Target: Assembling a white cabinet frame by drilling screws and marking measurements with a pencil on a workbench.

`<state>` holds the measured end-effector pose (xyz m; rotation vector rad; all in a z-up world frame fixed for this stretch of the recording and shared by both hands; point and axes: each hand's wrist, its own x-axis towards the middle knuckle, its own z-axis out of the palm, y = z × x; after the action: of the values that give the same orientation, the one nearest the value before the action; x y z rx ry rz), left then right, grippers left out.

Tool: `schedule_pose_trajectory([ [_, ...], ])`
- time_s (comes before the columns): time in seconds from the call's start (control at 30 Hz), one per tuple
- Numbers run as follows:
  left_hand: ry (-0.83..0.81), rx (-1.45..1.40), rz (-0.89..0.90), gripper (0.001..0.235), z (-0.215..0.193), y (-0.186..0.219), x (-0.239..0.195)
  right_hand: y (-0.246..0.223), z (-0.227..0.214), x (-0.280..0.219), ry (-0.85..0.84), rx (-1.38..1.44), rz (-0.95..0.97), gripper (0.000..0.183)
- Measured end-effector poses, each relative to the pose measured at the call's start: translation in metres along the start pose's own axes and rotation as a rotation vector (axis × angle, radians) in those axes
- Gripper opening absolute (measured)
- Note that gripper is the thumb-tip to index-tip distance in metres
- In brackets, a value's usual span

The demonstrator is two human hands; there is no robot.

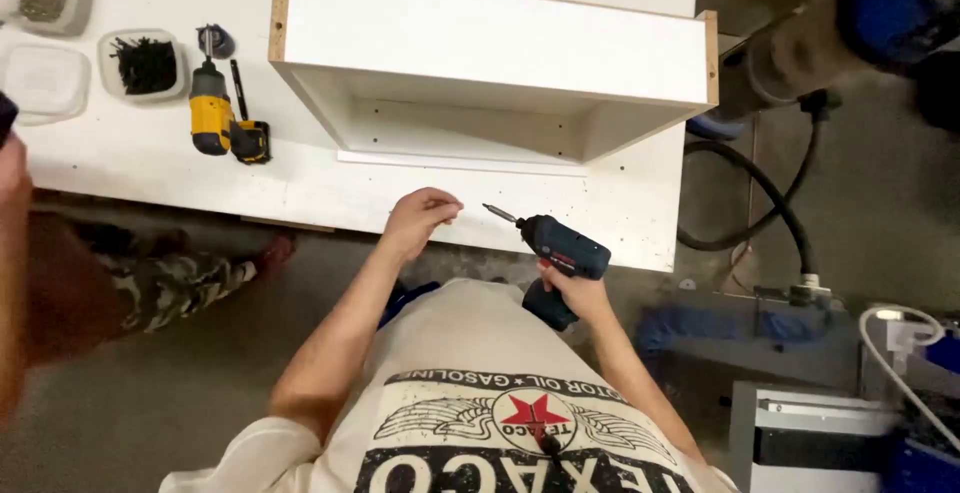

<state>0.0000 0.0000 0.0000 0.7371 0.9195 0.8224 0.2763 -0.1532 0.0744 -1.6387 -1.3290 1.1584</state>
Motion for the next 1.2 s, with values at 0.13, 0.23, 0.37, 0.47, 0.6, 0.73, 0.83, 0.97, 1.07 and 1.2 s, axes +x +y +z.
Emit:
schedule_pose_trajectory([
  [0.13, -0.23, 0.052, 0.097, 0.025, 0.035, 0.041, -0.004, 0.003, -0.013, -0.002, -0.019, -0.013, -0.048, 0.035],
  [0.23, -0.328, 0.115, 0.11, 0.027, 0.046, 0.06, 0.002, -0.007, -0.022, 0.001, -0.007, 0.012, -0.055, 0.037],
  [0.37, -0.371, 0.194, 0.093, 0.03, 0.062, 0.074, 0.002, -0.001, -0.034, -0.002, 0.002, 0.007, -0.05, 0.036],
  [0.47, -0.385, 0.256, 0.088, 0.026, 0.072, 0.081, 0.001, 0.005, -0.046, -0.005, 0.0, 0.01, -0.057, 0.036],
  [0.6, -0.467, 0.47, 0.059, 0.018, 0.081, 0.084, 0.004, -0.006, -0.06, -0.012, 0.004, 0.003, -0.054, 0.034],
  [0.73, -0.589, 0.737, 0.044, 0.017, 0.099, 0.09, 0.011, -0.025, -0.078, -0.016, -0.007, -0.036, -0.046, 0.032],
  [0.83, -0.663, 0.928, 0.14, 0.015, 0.107, 0.056, 0.045, -0.066, -0.084, -0.008, 0.006, -0.163, 0.16, 0.02],
  [0.97, -0.524, 1.16, 0.433, 0.018, 0.128, -0.016, 0.122, -0.075, -0.088, 0.038, 0.065, -0.418, 0.395, 0.031],
  [1.07, -0.452, 1.156, 0.399, 0.03, 0.153, -0.031, 0.15, -0.059, -0.098, 0.088, 0.103, -0.549, 0.402, 0.033],
  [1.2, -0.449, 1.201, 0.317, 0.051, 0.162, -0.047, 0.169, -0.057, -0.099, 0.132, 0.074, -0.714, 0.42, 0.038],
])
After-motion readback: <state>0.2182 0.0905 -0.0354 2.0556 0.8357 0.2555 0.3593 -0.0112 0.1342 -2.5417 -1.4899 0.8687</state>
